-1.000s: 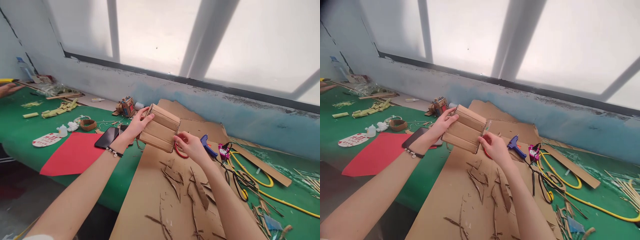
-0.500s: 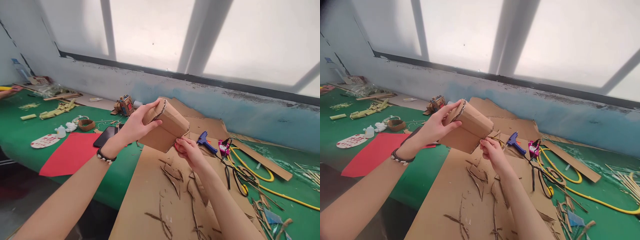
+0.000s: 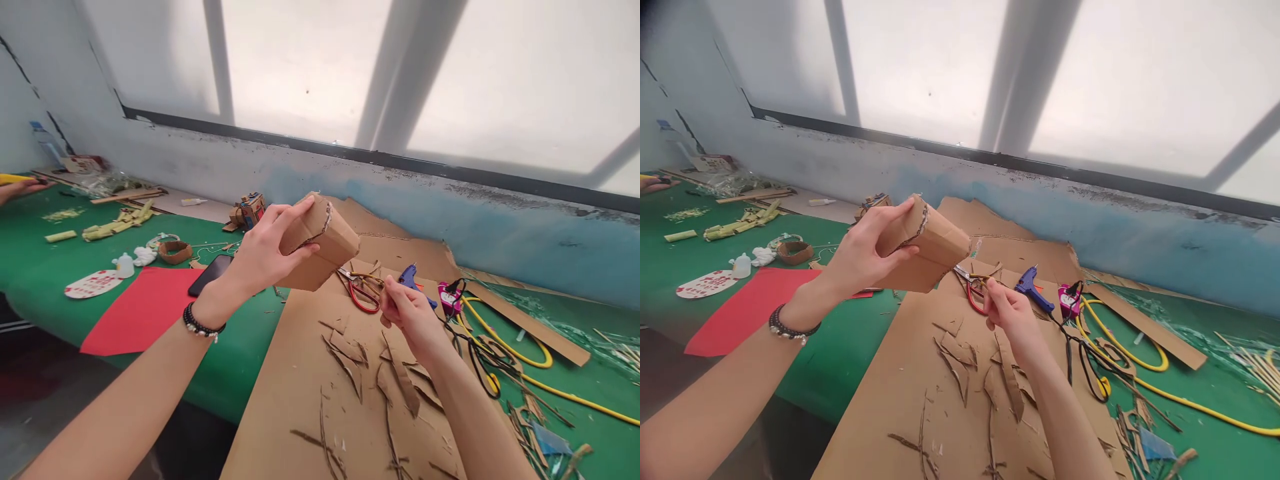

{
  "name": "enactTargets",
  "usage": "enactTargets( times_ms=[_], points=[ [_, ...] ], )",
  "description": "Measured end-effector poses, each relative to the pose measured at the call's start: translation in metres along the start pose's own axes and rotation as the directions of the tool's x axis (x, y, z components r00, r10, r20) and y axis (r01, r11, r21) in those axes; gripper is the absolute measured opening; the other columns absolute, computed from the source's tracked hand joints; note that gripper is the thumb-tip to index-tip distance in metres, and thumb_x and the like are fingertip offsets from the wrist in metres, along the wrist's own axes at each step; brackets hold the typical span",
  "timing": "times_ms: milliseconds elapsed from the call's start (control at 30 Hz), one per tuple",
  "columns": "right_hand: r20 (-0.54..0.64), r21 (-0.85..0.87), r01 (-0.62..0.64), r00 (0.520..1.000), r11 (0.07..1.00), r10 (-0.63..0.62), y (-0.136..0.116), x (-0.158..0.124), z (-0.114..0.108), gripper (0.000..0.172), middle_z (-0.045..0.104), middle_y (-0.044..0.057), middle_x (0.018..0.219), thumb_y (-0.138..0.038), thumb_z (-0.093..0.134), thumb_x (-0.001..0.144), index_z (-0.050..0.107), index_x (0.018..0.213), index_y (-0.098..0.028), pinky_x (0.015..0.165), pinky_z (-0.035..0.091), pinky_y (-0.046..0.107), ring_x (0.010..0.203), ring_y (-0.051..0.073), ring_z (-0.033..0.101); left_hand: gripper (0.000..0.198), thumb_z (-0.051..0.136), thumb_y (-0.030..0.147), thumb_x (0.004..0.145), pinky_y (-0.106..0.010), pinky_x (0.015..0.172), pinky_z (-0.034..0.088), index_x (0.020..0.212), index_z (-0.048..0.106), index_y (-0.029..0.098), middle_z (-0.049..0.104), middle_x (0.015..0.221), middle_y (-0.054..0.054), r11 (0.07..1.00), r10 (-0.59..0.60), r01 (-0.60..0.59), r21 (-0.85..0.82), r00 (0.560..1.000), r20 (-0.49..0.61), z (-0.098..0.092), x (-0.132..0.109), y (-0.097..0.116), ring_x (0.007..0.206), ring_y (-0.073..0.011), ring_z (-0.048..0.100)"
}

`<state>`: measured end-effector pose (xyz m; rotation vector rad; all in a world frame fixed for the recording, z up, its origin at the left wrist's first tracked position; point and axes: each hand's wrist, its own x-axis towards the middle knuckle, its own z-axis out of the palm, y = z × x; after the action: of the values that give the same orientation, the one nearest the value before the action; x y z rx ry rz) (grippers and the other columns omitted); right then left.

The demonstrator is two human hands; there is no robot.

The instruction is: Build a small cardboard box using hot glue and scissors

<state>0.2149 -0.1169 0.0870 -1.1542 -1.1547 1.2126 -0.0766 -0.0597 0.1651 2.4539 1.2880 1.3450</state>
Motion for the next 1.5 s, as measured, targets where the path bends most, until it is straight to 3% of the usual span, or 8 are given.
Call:
enactTargets(
  times_ms=[133,267,467,733,833,933,1067,1500],
  points=[
    [0.07,-0.476,0.11,0.994,0.873,-0.087,0.009,-0.007,-0.014,0.062,0.057,0.0,0.063,-0.076,0.056,0.1,0.073,0.078,-0.021,0.062,0.047,0.029,0.062,0.016,0.052,0.069,0.07,0.05,0.1,-0.049,0.118,0.05,0.164,0.047,0.04,0.06,0.156,-0.006,0.984,-0.106,0.115,-0.139,0.992,0.072,0.001,0.005,-0.005,0.139,-0.0319,0.059],
    [0.084,-0.834,0.218,0.958,0.506,-0.274,0.027,0.002,-0.039,0.044,0.08,0.006,0.109,-0.061,0.052,0.105,0.078,0.113,-0.026,0.078,0.054,0.03,0.094,0.022,0.072,0.067,0.068,0.051,0.1,-0.05,0.122,0.046,0.163,0.049,0.037,0.057,0.161,-0.007,0.972,-0.141,0.16,-0.172,0.983,0.119,0.005,0.005,-0.012,0.145,-0.0328,0.055],
    [-0.074,-0.967,0.01,0.946,0.255,-0.316,0.04,0.02,-0.088,0.059,0.077,0.009,0.082,-0.063,0.042,0.109,0.075,0.08,-0.024,0.071,0.048,0.036,0.075,0.026,0.068,0.072,0.067,0.053,0.099,-0.052,0.126,0.042,0.165,0.046,0.037,0.054,0.163,-0.007,0.973,-0.171,0.199,-0.119,0.963,0.211,0.02,0.003,-0.024,0.15,-0.0345,0.052],
    [-0.159,-0.985,-0.173,0.938,-0.017,-0.307,0.07,0.05,-0.131,0.043,0.075,0.021,0.121,-0.029,0.05,0.105,0.067,0.142,-0.015,0.092,0.052,0.046,0.112,0.037,0.069,0.077,0.072,0.054,0.094,-0.058,0.122,0.047,0.165,0.046,0.041,0.041,0.172,-0.008,0.947,-0.243,0.308,-0.089,0.871,0.428,0.024,-0.017,-0.045,0.156,-0.0426,0.042],
    [-0.162,-0.984,-0.178,0.948,-0.032,-0.274,0.081,0.064,-0.14,0.043,0.074,0.022,0.121,-0.027,0.051,0.104,0.067,0.14,-0.012,0.093,0.052,0.047,0.112,0.038,0.07,0.093,0.081,0.049,0.087,-0.054,0.114,0.056,0.168,0.036,0.04,0.042,0.166,-0.012,0.835,-0.349,0.429,-0.346,0.897,0.27,0.049,-0.038,-0.057,0.143,-0.037,0.057],
    [-0.181,-0.982,-0.19,0.948,-0.01,-0.261,0.088,0.079,-0.146,0.044,0.071,0.026,0.123,-0.021,0.053,0.099,0.066,0.138,-0.008,0.095,0.052,0.046,0.114,0.038,0.069,0.125,0.095,0.05,0.073,-0.059,0.11,0.058,0.169,0.016,0.034,0.051,0.157,-0.018,0.566,-0.532,0.556,-0.609,0.81,0.245,0.089,-0.059,-0.069,0.126,-0.0338,0.068],
    [-0.209,-0.978,-0.202,0.932,0.056,-0.297,0.092,0.091,-0.151,0.046,0.068,0.029,0.122,-0.019,0.055,0.094,0.064,0.136,-0.005,0.095,0.052,0.045,0.115,0.037,0.068,0.104,0.102,0.053,0.06,-0.063,0.114,0.054,0.141,0.045,0.02,0.063,0.142,-0.022,0.439,-0.589,0.601,-0.668,0.754,0.29,0.126,-0.073,-0.076,0.128,-0.039,0.068],
    [-0.388,-0.893,-0.064,0.609,0.445,-0.692,-0.001,0.08,-0.139,0.056,0.064,0.017,0.119,-0.047,0.057,0.089,0.057,0.138,-0.019,0.098,0.051,0.053,0.113,0.036,0.063,0.066,0.092,0.046,0.077,-0.057,0.111,0.06,0.122,0.049,0.026,0.064,0.146,-0.012,0.349,-0.592,0.469,-0.812,0.782,0.197,0.117,-0.025,-0.051,0.136,-0.0331,0.065]
  ],
)
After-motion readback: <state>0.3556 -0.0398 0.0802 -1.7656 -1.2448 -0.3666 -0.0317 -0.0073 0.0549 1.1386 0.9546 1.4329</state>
